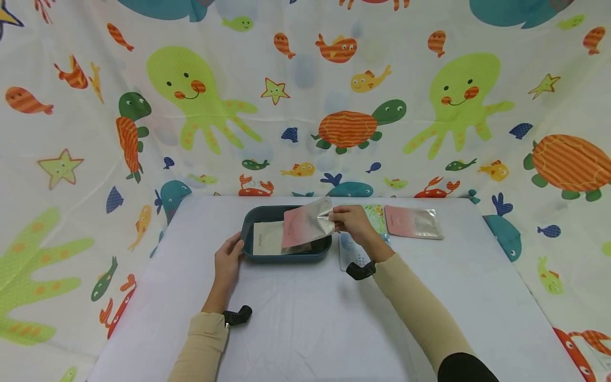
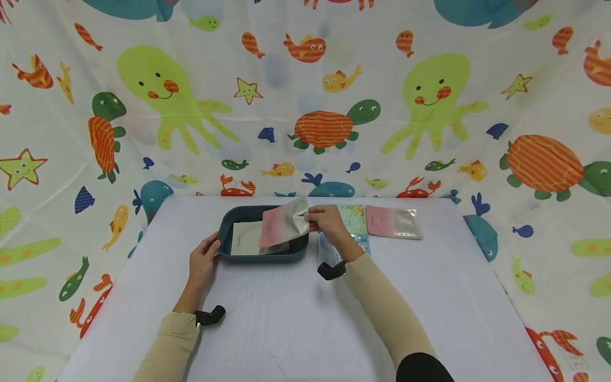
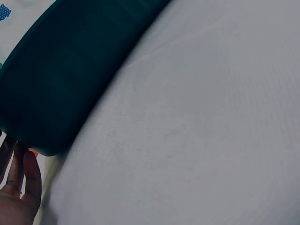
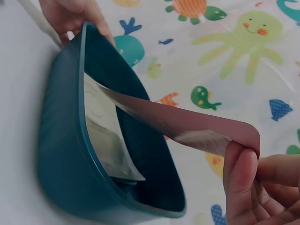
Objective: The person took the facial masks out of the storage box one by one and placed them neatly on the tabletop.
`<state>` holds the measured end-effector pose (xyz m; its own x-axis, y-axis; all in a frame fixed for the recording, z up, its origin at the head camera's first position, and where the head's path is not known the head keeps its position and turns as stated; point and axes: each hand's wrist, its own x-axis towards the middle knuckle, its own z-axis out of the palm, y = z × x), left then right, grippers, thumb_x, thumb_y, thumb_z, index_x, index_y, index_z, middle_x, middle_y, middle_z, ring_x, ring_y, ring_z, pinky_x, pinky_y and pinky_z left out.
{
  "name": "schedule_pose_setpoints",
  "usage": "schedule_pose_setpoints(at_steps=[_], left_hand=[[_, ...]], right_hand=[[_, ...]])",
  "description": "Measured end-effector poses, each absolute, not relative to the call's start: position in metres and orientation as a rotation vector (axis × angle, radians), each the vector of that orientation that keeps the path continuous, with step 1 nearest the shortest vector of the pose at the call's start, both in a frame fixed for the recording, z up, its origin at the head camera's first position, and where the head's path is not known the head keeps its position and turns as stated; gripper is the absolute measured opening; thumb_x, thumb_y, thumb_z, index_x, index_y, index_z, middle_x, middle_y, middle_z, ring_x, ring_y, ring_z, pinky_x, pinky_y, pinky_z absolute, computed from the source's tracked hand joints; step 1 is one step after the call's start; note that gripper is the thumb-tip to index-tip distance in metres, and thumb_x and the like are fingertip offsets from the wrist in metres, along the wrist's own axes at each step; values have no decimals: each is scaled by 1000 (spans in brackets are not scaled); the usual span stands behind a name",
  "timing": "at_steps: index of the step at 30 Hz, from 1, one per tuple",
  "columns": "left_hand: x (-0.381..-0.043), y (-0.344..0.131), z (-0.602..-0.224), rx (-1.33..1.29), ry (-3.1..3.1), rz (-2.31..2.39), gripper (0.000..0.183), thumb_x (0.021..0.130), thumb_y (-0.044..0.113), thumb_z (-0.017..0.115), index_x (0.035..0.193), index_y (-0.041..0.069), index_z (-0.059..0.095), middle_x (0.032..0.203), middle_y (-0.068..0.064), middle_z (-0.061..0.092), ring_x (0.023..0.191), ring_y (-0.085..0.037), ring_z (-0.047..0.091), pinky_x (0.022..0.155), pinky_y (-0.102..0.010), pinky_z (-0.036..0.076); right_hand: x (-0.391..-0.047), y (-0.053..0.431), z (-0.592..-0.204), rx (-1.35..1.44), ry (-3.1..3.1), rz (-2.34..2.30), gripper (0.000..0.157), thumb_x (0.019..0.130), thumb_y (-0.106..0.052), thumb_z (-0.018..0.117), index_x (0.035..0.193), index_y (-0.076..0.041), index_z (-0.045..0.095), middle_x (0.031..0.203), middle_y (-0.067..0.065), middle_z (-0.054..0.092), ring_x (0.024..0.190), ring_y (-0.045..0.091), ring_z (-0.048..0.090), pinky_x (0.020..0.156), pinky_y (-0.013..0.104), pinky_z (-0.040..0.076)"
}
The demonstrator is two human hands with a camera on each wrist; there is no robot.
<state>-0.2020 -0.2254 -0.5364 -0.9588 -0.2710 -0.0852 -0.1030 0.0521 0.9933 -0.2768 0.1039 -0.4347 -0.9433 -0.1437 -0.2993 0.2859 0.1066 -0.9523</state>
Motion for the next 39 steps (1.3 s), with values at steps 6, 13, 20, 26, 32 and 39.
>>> schedule_pose_setpoints(at_steps=[6, 13, 20, 26, 32, 39], left_hand=[[-201, -225, -536, 390, -2194, -2038, 45, 102, 24, 51, 144, 9, 47, 146, -10, 51, 129, -22, 50, 81, -5, 47], [-202, -224, -538, 387, -2175, -2030, 43, 102, 22, 51, 142, 6, 48, 143, -12, 52, 126, -22, 51, 81, -5, 47], [-201, -224, -539, 379, -2195, -2015, 44, 102, 25, 50, 143, 9, 47, 145, -11, 51, 127, -23, 51, 82, -4, 46], [-201, -224, -538, 382, -2182, -2023, 44, 102, 24, 51, 143, 7, 47, 144, -11, 52, 125, -22, 52, 80, -6, 48], [-202, -224, -536, 369, -2169, -2037, 44, 102, 25, 51, 143, 8, 48, 143, -10, 53, 123, -21, 52, 80, -8, 49], [-202, -224, -536, 372, -2184, -2028, 44, 102, 24, 51, 143, 9, 48, 145, -9, 51, 126, -22, 51, 79, -6, 48]], right_hand=[[-275, 114, -432, 111, 2094, -1918, 32, 94, -6, 62, 121, 10, 61, 83, 0, 65, 60, 7, 60, 58, 18, 54], [-269, 133, -428, 71, 2085, -1947, 36, 95, -6, 61, 125, 12, 57, 86, -2, 65, 66, 8, 62, 63, 18, 56], [-265, 156, -426, 77, 2066, -1965, 38, 95, -7, 60, 128, 12, 54, 86, -5, 66, 68, 8, 64, 65, 18, 56], [-260, 175, -423, 53, 2051, -1968, 35, 96, -7, 59, 126, 11, 54, 87, -5, 65, 69, 9, 62, 65, 19, 56], [-255, 198, -424, 70, 2060, -1983, 11, 94, -8, 62, 104, -4, 66, 85, -5, 64, 67, 9, 59, 64, 18, 54], [-249, 226, -425, 82, 2021, -2015, 23, 95, -14, 63, 117, -7, 67, 91, -8, 67, 74, 10, 62, 69, 18, 55]])
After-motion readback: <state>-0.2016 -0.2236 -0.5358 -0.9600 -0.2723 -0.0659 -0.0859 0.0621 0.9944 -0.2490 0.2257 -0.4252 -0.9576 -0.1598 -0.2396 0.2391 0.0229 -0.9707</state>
